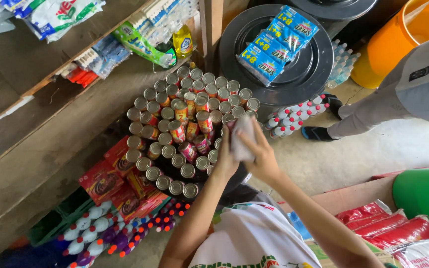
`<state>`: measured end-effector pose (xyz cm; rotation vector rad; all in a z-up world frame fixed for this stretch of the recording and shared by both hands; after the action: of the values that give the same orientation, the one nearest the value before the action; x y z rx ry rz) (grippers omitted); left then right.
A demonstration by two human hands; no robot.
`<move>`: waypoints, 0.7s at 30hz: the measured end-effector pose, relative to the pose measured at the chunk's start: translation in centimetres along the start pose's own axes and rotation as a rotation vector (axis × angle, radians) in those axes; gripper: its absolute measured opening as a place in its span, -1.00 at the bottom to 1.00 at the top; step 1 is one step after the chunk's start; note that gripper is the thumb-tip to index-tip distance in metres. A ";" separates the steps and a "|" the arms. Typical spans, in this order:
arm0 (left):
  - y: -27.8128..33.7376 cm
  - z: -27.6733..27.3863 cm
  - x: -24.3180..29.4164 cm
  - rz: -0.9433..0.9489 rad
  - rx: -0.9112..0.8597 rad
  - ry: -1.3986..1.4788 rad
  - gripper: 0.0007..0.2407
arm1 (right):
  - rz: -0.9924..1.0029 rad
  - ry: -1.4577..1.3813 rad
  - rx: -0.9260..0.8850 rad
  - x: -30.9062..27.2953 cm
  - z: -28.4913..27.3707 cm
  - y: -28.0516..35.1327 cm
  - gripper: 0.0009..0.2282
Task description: Wiping canned goods with a cloth and arranging them on wooden shelves in a store.
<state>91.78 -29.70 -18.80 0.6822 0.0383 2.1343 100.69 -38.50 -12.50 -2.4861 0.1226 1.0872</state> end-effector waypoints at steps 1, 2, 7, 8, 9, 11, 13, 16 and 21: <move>0.3 0.2 0.2 -0.002 -0.001 -0.002 -0.52 | 0.002 0.000 0.003 -0.8 -0.5 0.0 -0.31; 0.6 0.5 0.8 0.110 -0.100 -0.150 -0.52 | -0.137 0.090 0.025 -1.9 -0.9 0.0 -0.28; -1.2 0.5 0.0 0.224 -0.001 -0.409 -0.55 | 0.045 -0.159 0.065 2.8 -1.4 -1.0 -0.14; -1.3 1.6 0.3 0.163 -0.034 -0.319 -0.59 | 0.176 -0.318 0.114 1.5 -2.5 -2.5 -0.14; -1.4 2.7 0.6 0.102 -0.066 -0.230 -0.61 | 0.307 -0.477 0.161 0.2 -3.7 -4.0 -0.13; -0.5 5.0 1.4 0.103 -0.090 -0.204 -0.61 | 0.163 -0.305 0.196 -0.8 -4.2 -3.5 -0.18; 0.6 6.7 2.3 0.099 -0.109 -0.174 -0.59 | 0.028 -0.130 0.225 -2.6 -5.0 -3.0 -0.22; 0.9 8.3 3.1 0.056 -0.259 -0.125 -0.46 | -0.327 0.085 0.172 -4.4 -6.2 -3.4 -0.19; -2.3 5.0 1.0 0.092 -0.081 -0.246 -0.49 | 0.263 -0.551 0.154 0.7 -6.1 -5.8 -0.30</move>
<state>95.44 -28.62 -14.72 0.9078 -0.2149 2.1110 106.70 -35.68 -7.31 -1.9892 0.3577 1.7557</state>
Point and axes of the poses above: each hand's wrist, its own y-axis away from the middle knuckle, its own z-axis out of the palm, x = y × z, the point moved 2 cm from there along -y, towards the middle knuckle, and after that the axes turned 1 degree about -z, right-handed, at the moved point
